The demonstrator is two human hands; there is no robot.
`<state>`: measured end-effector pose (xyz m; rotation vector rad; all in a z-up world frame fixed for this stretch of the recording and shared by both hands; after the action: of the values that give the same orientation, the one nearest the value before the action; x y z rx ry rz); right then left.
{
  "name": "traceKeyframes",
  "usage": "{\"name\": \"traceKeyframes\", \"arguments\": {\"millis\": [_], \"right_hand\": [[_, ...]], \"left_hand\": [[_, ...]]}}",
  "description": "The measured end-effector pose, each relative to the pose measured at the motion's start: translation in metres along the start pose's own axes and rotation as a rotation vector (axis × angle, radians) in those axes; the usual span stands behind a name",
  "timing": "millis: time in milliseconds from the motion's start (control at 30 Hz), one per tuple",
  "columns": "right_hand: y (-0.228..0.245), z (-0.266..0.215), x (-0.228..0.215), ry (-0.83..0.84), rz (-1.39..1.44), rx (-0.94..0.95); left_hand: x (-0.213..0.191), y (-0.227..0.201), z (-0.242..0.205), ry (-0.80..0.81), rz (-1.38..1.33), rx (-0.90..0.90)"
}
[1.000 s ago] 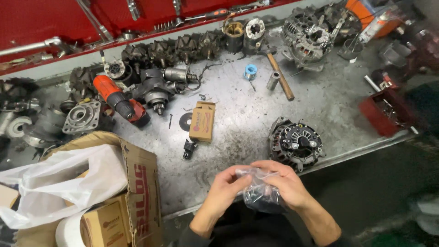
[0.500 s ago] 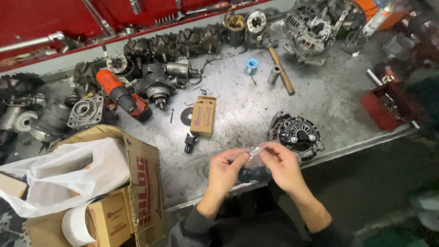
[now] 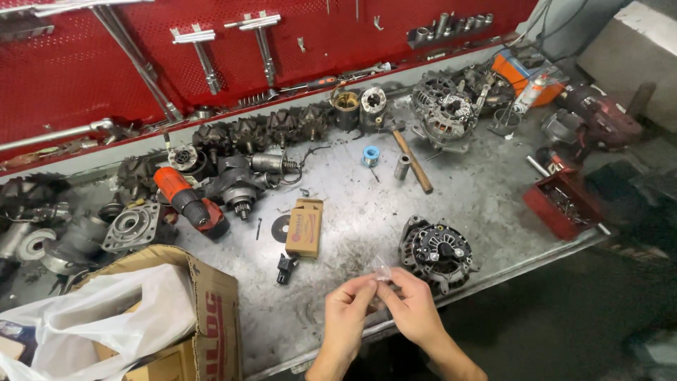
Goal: The person takes a new voltage regulator out of a small cardboard box and plastic bag, fits it onto an alternator housing on the workbench, and sorts a pile of screws from a red parts box onto the table. They then use a cordless drill to drive screws into the alternator assembly.
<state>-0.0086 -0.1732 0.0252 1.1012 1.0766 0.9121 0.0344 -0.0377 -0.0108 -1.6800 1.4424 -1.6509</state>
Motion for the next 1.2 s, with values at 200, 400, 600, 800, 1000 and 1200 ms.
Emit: {"name": "traceKeyframes", "arguments": {"millis": [200,400,600,800,1000,1200], "right_hand": [[-0.012,-0.003,0.006,0.015,0.137,0.098],[-0.072,-0.017,0.025,0.176,0.87,0.863],[-0.044,0.001,0.005,0.059,0.978,0.688],[-0.029,-0.003,-0.026,-0.07,0.809,0.49],[0.014,-0.001,-0.032,-0.15,0.046,0.137],[0.071,0.001,-0.035,-0.143,-0.312,-0.144]], "left_hand": [[-0.019,0.002,0.0,-0.025,-0.196,-0.09],[-0.006,-0.024,-0.01,0.052,-0.384,-0.126],[-0.019,-0.052,-0.006,-0.089,-0.271,-0.176],[-0.076,0.005,0.0,0.041,-0.222,-0.042],[-0.027,-0.012,-0.01,0.091,-0.49,-0.267],[-0.028,0.026,-0.007,0.266,-0.664,-0.377]]}}
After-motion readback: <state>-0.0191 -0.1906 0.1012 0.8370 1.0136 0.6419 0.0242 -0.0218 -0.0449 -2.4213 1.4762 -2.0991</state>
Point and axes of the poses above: each hand's wrist, its own z-axis towards the middle knuckle, its own x-axis out of the palm, y = z × x, the point moved 3 cm from there along z, towards the middle knuckle, and after that the axes turned 3 degrees about y, right-handed, at the moved point
